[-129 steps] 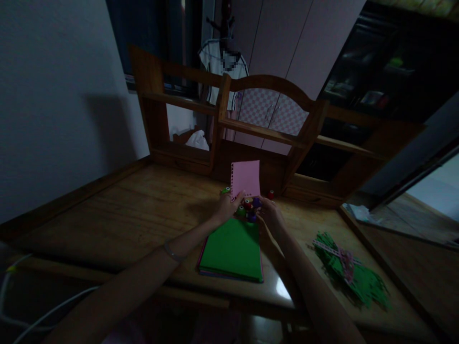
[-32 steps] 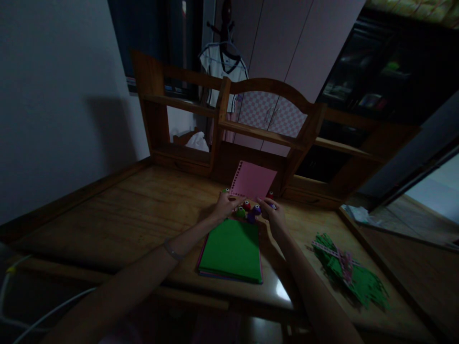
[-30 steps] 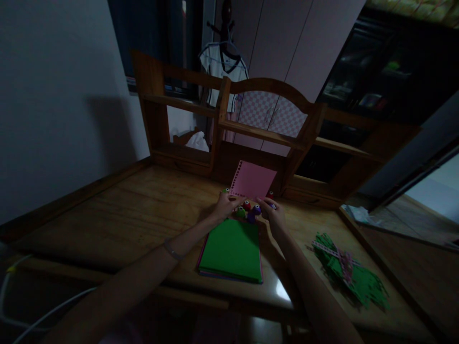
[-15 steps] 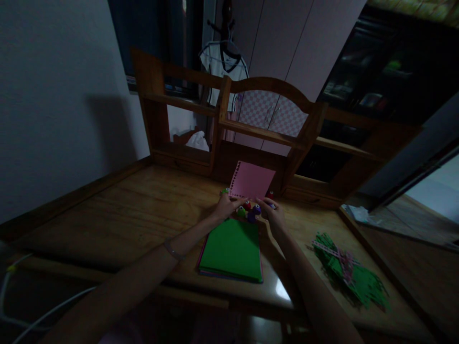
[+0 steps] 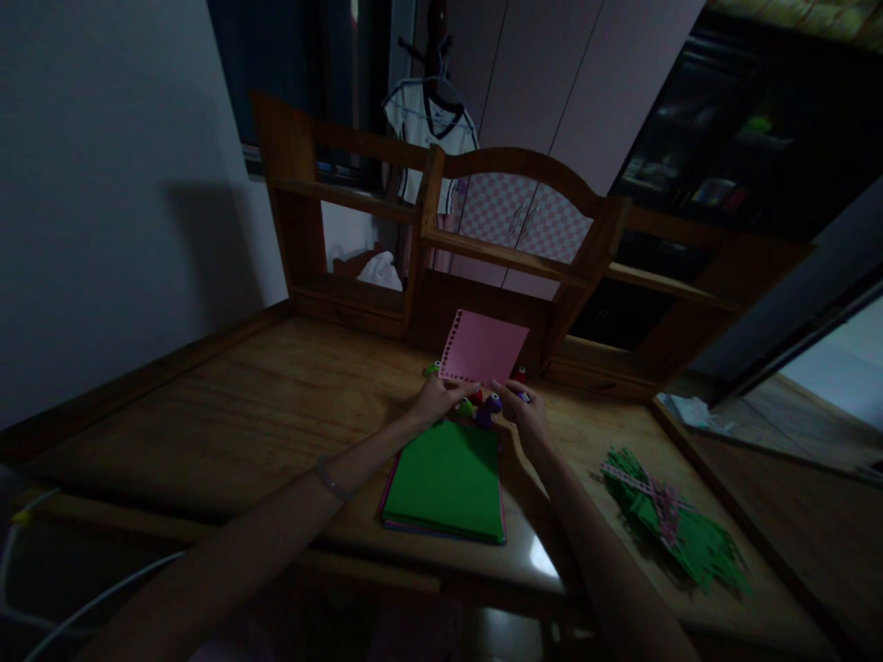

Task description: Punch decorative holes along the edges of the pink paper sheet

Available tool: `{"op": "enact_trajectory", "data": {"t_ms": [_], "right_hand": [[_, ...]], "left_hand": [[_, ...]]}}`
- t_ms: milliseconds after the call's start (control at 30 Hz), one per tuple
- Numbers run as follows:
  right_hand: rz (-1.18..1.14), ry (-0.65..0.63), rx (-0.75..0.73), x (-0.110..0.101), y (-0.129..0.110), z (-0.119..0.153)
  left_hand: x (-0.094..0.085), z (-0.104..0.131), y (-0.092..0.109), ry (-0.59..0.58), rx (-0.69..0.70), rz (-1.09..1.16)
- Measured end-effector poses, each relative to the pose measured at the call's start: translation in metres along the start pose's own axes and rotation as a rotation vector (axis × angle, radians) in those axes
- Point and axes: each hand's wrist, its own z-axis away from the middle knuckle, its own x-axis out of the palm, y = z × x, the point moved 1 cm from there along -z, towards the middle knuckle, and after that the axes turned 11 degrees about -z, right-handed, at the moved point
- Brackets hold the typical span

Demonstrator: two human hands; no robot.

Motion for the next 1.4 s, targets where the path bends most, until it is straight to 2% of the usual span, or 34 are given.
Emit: {"op": "enact_trajectory", "data": {"t_ms": [667,1133,1400], "right_hand": [[0.002,0.019,-0.020,-0.002,0.002,-0.002],[0.002,0.033,-0.021,-0.002,0.002,-0.001],[-0.018,0.044,-0.017,-0.002,0.004,-0.002]], "left_hand": [[-0.002,0.001,0.007,0.052,-0.008,-0.044],[-0.004,0.000,0.004,0.037,0.028,-0.097],[-0.004,-0.005,-0.004,0.028,0.030,-0.092]]}}
